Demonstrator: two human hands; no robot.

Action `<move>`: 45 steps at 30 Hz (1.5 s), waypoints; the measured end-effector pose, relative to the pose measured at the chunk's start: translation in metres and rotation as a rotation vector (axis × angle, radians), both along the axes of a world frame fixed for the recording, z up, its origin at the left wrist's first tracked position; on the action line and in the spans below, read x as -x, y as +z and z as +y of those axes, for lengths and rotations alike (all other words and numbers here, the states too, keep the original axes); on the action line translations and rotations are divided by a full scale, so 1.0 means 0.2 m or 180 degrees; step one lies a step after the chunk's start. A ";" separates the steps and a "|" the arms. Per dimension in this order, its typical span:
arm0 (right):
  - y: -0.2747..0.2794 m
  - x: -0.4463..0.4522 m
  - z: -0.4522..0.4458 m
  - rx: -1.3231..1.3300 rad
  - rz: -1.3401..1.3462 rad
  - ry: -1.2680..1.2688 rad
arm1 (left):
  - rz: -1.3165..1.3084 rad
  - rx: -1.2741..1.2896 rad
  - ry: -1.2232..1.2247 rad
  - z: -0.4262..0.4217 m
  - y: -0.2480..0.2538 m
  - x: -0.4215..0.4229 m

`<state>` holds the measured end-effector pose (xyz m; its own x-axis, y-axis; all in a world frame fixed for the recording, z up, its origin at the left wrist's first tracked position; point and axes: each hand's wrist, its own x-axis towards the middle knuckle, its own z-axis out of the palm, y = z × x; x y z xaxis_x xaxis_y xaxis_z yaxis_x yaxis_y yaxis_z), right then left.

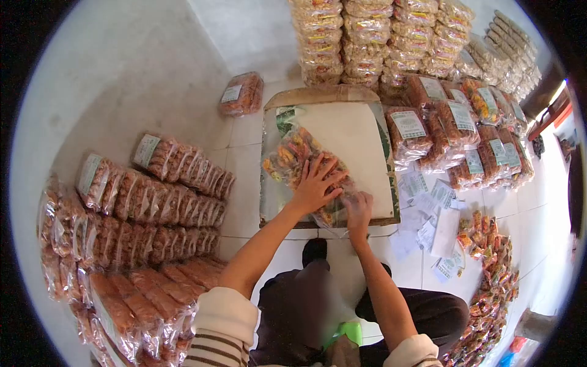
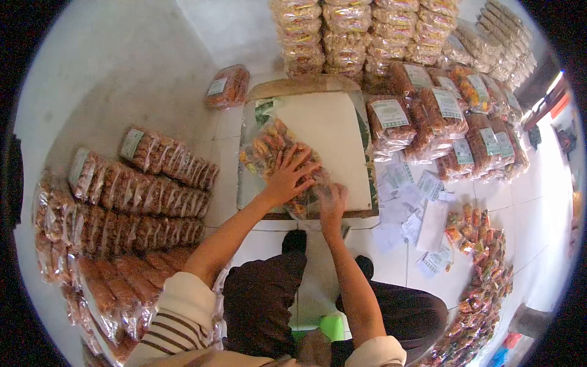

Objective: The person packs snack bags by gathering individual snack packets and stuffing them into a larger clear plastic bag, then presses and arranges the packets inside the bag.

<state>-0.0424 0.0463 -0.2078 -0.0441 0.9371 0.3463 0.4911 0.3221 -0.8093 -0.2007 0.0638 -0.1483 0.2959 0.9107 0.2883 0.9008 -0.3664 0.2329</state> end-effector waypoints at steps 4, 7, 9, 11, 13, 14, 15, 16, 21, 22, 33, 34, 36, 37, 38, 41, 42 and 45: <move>0.04 0.08 0.02 0.0080 0.0603 0.0014 | 0.0009 0.0025 -0.0019 0.00 0.00 0.01; 0.06 0.05 -0.05 0.0261 0.0646 -0.0267 | -0.0059 -0.0019 -0.0035 0.01 -0.01 0.02; 0.04 0.02 -0.12 0.0544 0.0430 -0.0468 | -0.0118 -0.0033 -0.0029 0.01 -0.02 0.02; 0.03 0.02 -0.19 0.0399 0.0257 -0.0099 | -0.0180 -0.0027 -0.0038 0.00 -0.02 0.00; 0.05 0.07 -0.16 0.0355 0.0171 -0.0224 | -0.0147 0.0056 -0.0003 0.00 -0.01 0.01; 0.07 0.09 -0.14 0.0303 0.0090 -0.0342 | -0.0135 0.0052 0.0002 0.00 -0.01 0.02; 0.04 0.11 -0.13 0.0296 0.0101 -0.0340 | -0.0137 0.0034 -0.0018 0.00 -0.01 0.01; -0.02 0.14 -0.10 0.0373 0.0117 -0.0221 | -0.0142 0.0013 -0.0043 0.00 -0.01 0.01; -0.03 0.22 -0.05 0.1286 0.0470 -0.0399 | -0.0120 0.0025 -0.0060 0.01 -0.03 0.02; -0.01 0.23 -0.05 0.1219 0.0811 -0.0316 | -0.0102 0.0022 -0.0046 0.01 -0.03 0.02; -0.01 0.13 -0.05 0.0661 0.1030 0.0499 | 0.0144 -0.0077 0.0017 -0.01 0.00 0.00; 0.01 0.13 -0.07 0.0005 0.0628 0.0303 | 0.0433 -0.0263 0.0109 -0.01 0.00 -0.02; 0.03 0.13 -0.08 -0.0660 0.0222 0.0113 | 0.0428 -0.0257 0.0117 -0.01 0.01 -0.03; 0.06 0.13 -0.10 -0.0023 0.0723 -0.0266 | 0.0411 -0.0238 0.0117 -0.01 0.00 -0.03; 0.08 0.12 -0.11 0.0632 0.1211 -0.0650 | 0.0396 -0.0224 0.0118 -0.01 0.00 -0.04; 0.04 0.10 -0.08 0.0211 0.0908 -0.0203 | 0.0362 -0.0275 0.0055 -0.01 0.00 -0.04; 0.03 0.10 -0.06 0.0215 0.0911 -0.0192 | 0.0311 -0.0176 -0.0056 -0.02 0.01 -0.03; -0.07 0.18 0.01 0.0769 0.0306 0.0104 | 0.0350 -0.0038 -0.0276 -0.05 0.02 -0.02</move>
